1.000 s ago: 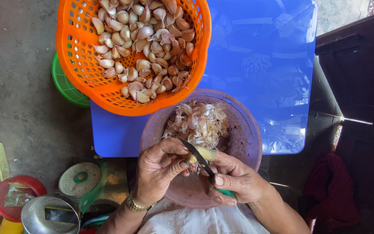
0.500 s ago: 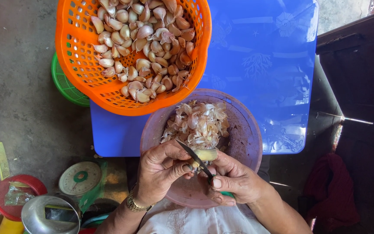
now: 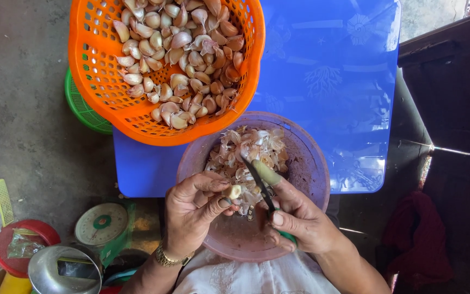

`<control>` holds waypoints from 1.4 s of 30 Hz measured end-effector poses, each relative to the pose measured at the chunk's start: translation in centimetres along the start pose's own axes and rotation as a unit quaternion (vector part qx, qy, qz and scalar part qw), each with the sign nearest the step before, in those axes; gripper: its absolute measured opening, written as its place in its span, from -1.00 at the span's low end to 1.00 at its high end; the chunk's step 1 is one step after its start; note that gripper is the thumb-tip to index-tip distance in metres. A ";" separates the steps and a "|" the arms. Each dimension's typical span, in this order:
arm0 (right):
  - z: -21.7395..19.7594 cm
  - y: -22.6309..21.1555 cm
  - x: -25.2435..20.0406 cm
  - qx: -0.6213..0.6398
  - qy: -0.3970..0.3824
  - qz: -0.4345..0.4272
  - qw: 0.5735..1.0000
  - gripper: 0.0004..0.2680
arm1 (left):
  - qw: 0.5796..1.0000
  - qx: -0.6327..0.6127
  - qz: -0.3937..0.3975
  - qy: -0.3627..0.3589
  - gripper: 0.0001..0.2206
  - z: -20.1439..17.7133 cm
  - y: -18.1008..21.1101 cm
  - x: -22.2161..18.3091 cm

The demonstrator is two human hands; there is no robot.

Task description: The person is peeling garlic cloves from an orange basket, using a small knife to remove the skins, and placing the skins into a purple bowl.

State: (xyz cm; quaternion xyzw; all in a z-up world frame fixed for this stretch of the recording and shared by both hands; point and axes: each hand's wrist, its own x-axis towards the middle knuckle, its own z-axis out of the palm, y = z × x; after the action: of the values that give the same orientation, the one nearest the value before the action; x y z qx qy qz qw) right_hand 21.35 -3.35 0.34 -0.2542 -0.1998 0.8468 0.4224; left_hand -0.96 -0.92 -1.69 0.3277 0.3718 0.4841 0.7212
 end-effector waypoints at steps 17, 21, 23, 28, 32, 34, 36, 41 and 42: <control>1.1 -0.6 0.3 -0.412 -0.005 -0.065 0.909 -0.55 | 0.998 0.059 0.009 0.025 -0.78 0.3 0.1 -0.3; 1.1 -0.6 0.5 -0.399 -0.009 -0.077 0.914 -0.56 | 0.997 0.081 0.016 0.002 -0.84 1.4 1.3 0.2; 0.9 -0.4 0.4 -0.407 -0.002 -0.072 0.911 -0.59 | 0.997 0.069 0.024 -0.011 -0.84 1.3 0.8 0.0; 0.5 0.6 0.0 -0.268 0.035 -0.017 0.963 -0.63 | 0.988 0.107 0.089 -0.067 -0.87 2.0 1.0 0.0; 1.0 0.0 0.1 -0.184 0.035 -0.012 0.982 -0.54 | 0.998 0.018 0.031 -0.047 -0.82 0.9 0.7 -0.9; 1.2 -0.4 0.1 -0.209 0.043 -0.013 0.977 -0.45 | 0.999 -0.008 0.008 -0.033 -0.80 0.1 0.7 -1.1; 1.1 -0.4 0.0 -0.263 0.046 -0.016 0.964 -0.41 | 0.999 -0.004 -0.028 -0.044 -0.72 -0.5 0.7 -1.3; 0.8 0.4 -0.4 -0.299 0.058 -0.032 0.952 -0.55 | 0.998 -0.046 -0.007 -0.044 -0.76 -0.7 0.8 -1.2; 0.9 0.4 -0.3 -0.295 0.055 -0.035 0.953 -0.54 | 0.995 -0.090 -0.001 -0.042 -0.80 -0.8 0.7 -1.2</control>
State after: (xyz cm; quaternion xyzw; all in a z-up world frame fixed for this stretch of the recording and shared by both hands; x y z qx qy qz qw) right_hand 20.68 -3.91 0.92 -0.4062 -0.4263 0.7197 0.3678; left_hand -2.26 -1.72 -1.24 0.2808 0.2961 0.5003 0.7636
